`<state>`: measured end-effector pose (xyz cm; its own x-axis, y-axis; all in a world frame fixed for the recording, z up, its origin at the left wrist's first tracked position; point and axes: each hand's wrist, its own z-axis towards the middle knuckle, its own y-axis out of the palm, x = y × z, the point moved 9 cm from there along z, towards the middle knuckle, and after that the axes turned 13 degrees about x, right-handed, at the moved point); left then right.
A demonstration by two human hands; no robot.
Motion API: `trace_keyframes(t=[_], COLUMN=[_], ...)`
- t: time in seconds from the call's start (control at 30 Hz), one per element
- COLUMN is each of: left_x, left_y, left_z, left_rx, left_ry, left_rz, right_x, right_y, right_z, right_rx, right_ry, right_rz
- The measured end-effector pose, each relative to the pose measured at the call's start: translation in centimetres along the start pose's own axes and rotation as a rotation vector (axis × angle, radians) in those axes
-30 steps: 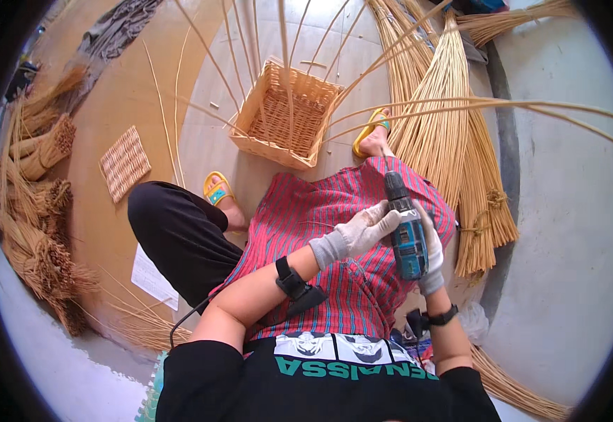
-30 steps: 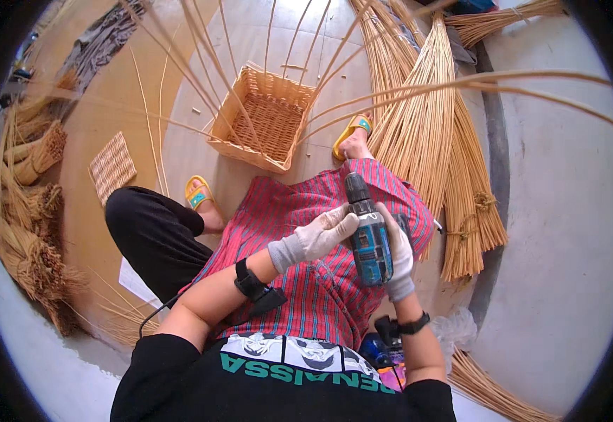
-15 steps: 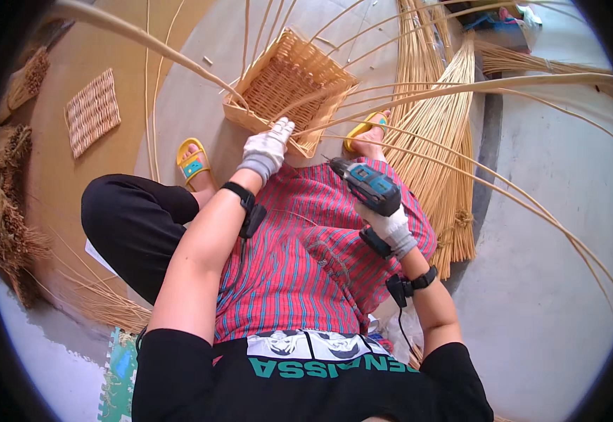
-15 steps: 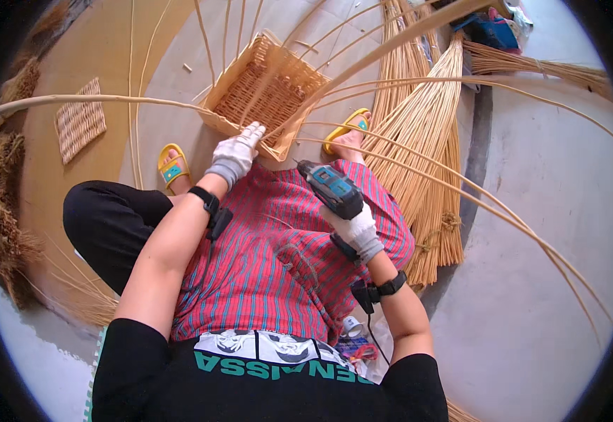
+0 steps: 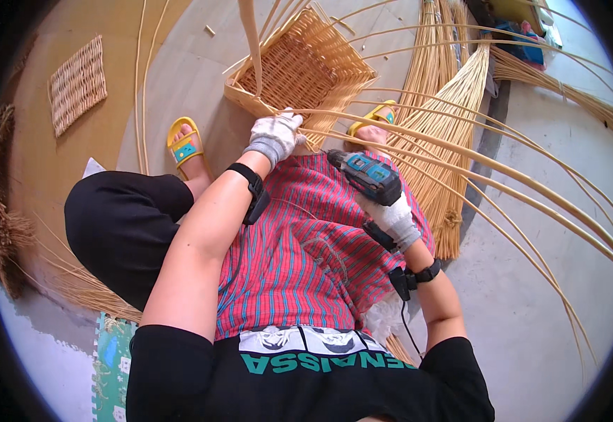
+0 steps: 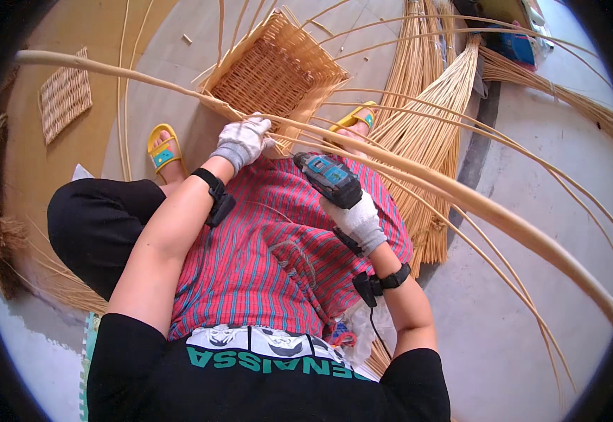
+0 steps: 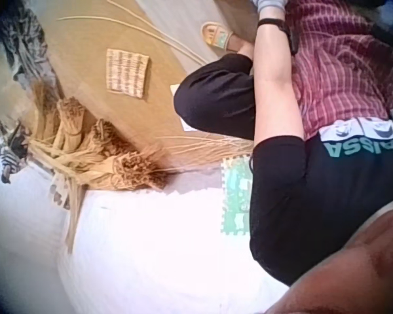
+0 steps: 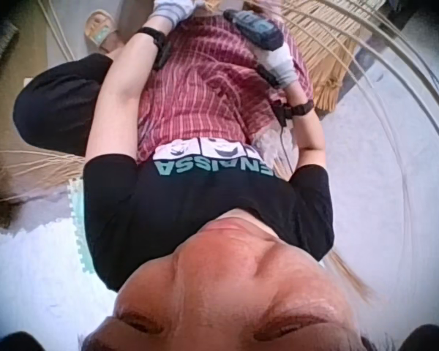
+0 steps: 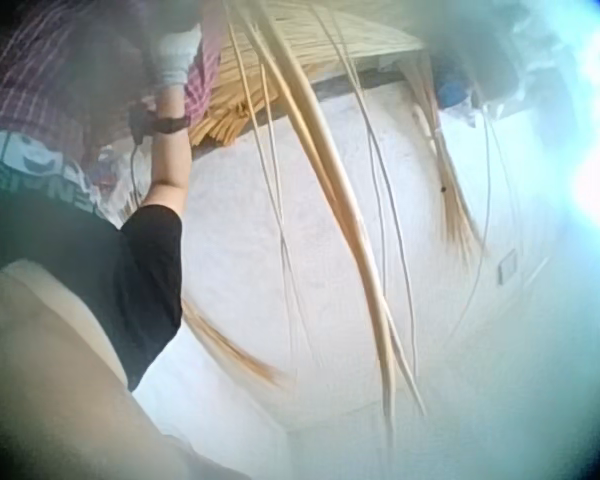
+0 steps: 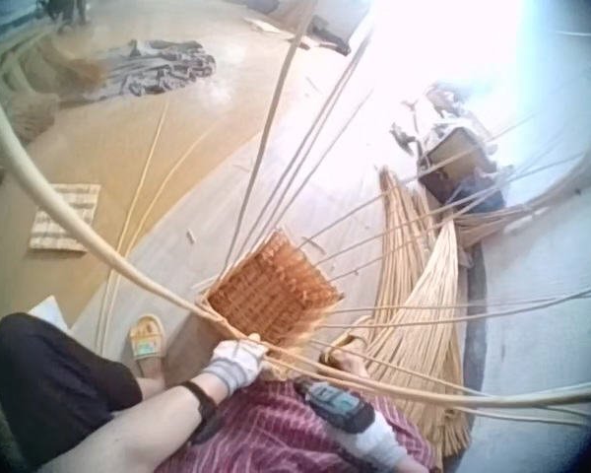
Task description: The person is weaving a willow or straw basket, using hands and tools to manipulate the long fibers.
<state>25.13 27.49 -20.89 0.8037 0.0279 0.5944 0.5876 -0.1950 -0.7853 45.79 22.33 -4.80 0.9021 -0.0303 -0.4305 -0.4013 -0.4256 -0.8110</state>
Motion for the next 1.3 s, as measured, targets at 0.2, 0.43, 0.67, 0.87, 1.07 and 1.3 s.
trace_keyframes(t=[0.2, 0.43, 0.67, 0.87, 1.07, 1.3], left_x=[0.0, 0.0, 0.2, 0.2, 0.2, 0.4], left_y=[0.7, 0.6, 0.3, 0.4, 0.4, 0.7], left_z=[0.2, 0.0, 0.1, 0.1, -0.1, -0.1], left_rx=[-0.004, -0.021, 0.051, 0.067, 0.052, 0.012], left_ry=[0.014, -0.005, 0.012, 0.010, -0.007, -0.010], left_rz=[0.004, 0.013, -0.016, -0.025, -0.028, -0.022], right_x=[-0.9, -0.3, 0.5, 0.5, -0.6, -0.4], right_y=[-0.2, 0.0, 0.2, 0.7, 0.0, 0.0], right_z=[0.1, 0.3, 0.6, 1.0, 0.6, 0.8], right_rx=[-0.013, -0.015, -0.022, -0.006, 0.046, 0.001], right_ry=[-0.026, -0.012, -0.058, -0.203, -0.287, -0.237], right_rz=[-0.021, -0.027, -0.046, -0.049, -0.053, -0.055])
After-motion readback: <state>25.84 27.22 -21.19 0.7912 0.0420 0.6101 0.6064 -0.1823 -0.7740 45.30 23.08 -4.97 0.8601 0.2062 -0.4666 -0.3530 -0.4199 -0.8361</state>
